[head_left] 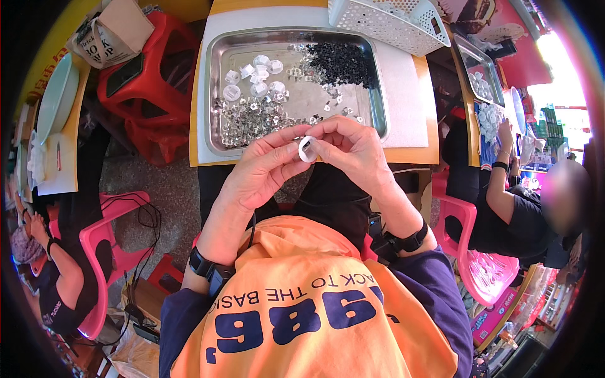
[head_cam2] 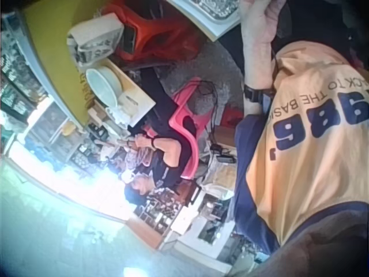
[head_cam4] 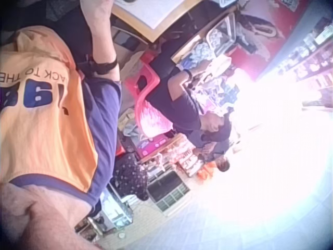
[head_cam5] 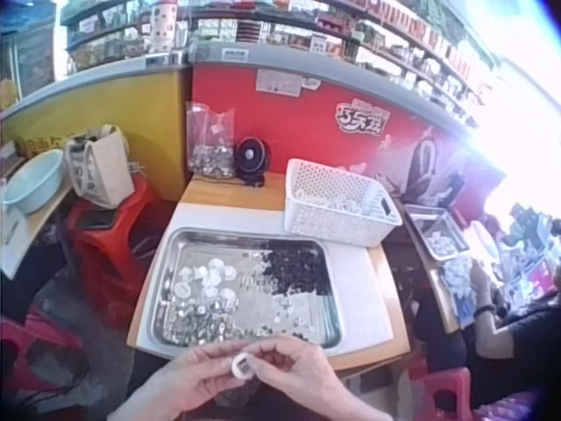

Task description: Sorting and inspecting small white and black plastic components from a metal tray.

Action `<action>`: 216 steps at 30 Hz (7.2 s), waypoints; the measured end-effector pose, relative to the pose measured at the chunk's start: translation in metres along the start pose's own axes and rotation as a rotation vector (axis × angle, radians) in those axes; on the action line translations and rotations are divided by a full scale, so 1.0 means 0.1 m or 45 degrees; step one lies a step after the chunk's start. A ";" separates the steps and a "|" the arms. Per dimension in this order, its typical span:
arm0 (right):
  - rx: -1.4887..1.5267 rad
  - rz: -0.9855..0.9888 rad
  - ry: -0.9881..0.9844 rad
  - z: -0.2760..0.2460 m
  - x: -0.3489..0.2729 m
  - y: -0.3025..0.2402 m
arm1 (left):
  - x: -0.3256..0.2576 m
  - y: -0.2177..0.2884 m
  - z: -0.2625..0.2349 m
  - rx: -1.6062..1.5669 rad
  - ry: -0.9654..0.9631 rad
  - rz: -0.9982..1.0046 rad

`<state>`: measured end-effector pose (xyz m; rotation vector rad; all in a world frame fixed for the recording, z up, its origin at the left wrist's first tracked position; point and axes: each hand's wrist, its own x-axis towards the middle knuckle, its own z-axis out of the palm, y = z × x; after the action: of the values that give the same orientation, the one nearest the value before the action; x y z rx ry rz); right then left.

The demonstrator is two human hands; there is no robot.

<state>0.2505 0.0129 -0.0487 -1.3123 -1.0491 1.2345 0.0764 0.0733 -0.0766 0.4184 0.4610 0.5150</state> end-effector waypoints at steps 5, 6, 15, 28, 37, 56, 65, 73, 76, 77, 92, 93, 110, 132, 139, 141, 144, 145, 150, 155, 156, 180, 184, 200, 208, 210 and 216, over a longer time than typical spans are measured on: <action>-0.014 0.024 0.018 -0.01 0.03 0.04 | 0.00 0.02 -0.05 0.008 -0.002 0.004; -0.015 0.017 0.018 0.00 0.03 0.03 | -0.01 0.03 -0.04 0.065 0.000 0.020; -0.626 -0.341 0.224 0.10 -0.03 -0.07 | -0.02 0.01 -0.04 0.059 0.043 0.073; -0.870 -0.653 0.161 0.26 -0.07 -0.01 | -0.04 -0.03 -0.12 0.111 0.036 0.129; -0.731 -0.425 0.064 0.16 -0.02 -0.10 | 0.00 -0.05 -0.14 0.005 0.035 0.118; -0.398 0.091 -0.062 0.04 0.11 -0.07 | 0.04 -0.04 -0.22 0.091 -0.049 0.022; -1.038 -0.677 0.810 -1.61 1.63 -0.72 | -0.22 0.20 -0.37 -0.009 -0.086 0.179; -1.152 -0.567 0.491 -0.85 1.80 -0.43 | -0.33 0.38 -0.58 -0.039 0.015 0.307; -1.232 -0.753 -0.149 -0.20 1.72 -0.15 | -0.33 0.43 -0.56 -0.024 0.028 0.299; -1.293 -0.811 -0.165 -0.13 1.77 0.06 | -0.33 0.44 -0.55 -0.023 0.030 0.294; -0.011 0.058 -0.186 -0.18 0.89 0.11 | -0.05 0.33 -0.36 0.006 0.244 0.169; -0.006 0.066 -0.182 -0.16 0.81 0.13 | -0.01 0.33 -0.30 -0.025 0.188 0.145; -0.143 -0.066 0.003 0.10 0.29 0.26 | 0.10 0.17 -0.13 0.320 0.393 0.276; -0.952 -0.238 0.320 -0.65 0.55 0.20 | -0.02 0.14 -0.40 -0.045 -0.012 -0.090; -1.456 -0.405 0.200 -0.76 0.76 0.31 | -0.03 0.13 -0.39 -0.120 0.015 -0.036; -1.520 -0.359 0.172 -0.77 0.79 0.39 | -0.04 0.14 -0.39 -0.153 0.037 -0.039; -1.452 -0.324 0.072 -0.75 0.79 0.49 | -0.04 0.13 -0.43 -0.167 0.011 -0.049; -1.319 -0.333 0.001 -0.73 0.78 0.50 | -0.05 0.14 -0.43 -0.170 0.013 -0.047; -1.211 -0.141 0.054 -0.80 0.79 0.37 | -0.05 0.14 -0.43 -0.168 0.003 -0.046; -1.188 -0.057 0.018 -0.83 0.80 0.29 | -0.04 0.14 -0.44 -0.175 0.003 -0.043; -1.240 -0.068 0.004 -0.83 0.81 0.32 | -0.05 0.14 -0.44 -0.175 0.010 -0.044; 0.200 0.231 0.006 -0.66 0.65 0.32 | -0.01 0.16 -0.39 -0.212 -0.014 -0.038; 0.679 0.269 -0.100 -0.52 0.56 0.21 | -0.04 0.18 -0.35 -0.217 -0.007 -0.023; 0.862 0.368 -0.159 -0.19 0.36 0.03 | -0.04 0.18 -0.27 -0.214 -0.039 0.001; 0.933 0.371 -0.180 -0.12 0.31 0.03 | -0.03 0.16 -0.27 -0.185 -0.017 0.003; 0.967 0.373 -0.152 -0.10 0.29 0.02 | -0.04 0.15 -0.29 -0.196 -0.041 0.006; 0.539 0.189 -0.181 -0.05 0.23 0.13 | -0.02 0.13 -0.20 -0.174 -0.042 0.036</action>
<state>0.2571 0.0338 -0.0642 -0.9972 -0.7401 1.5811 0.0598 0.0881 -0.0858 0.3018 0.3858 0.5624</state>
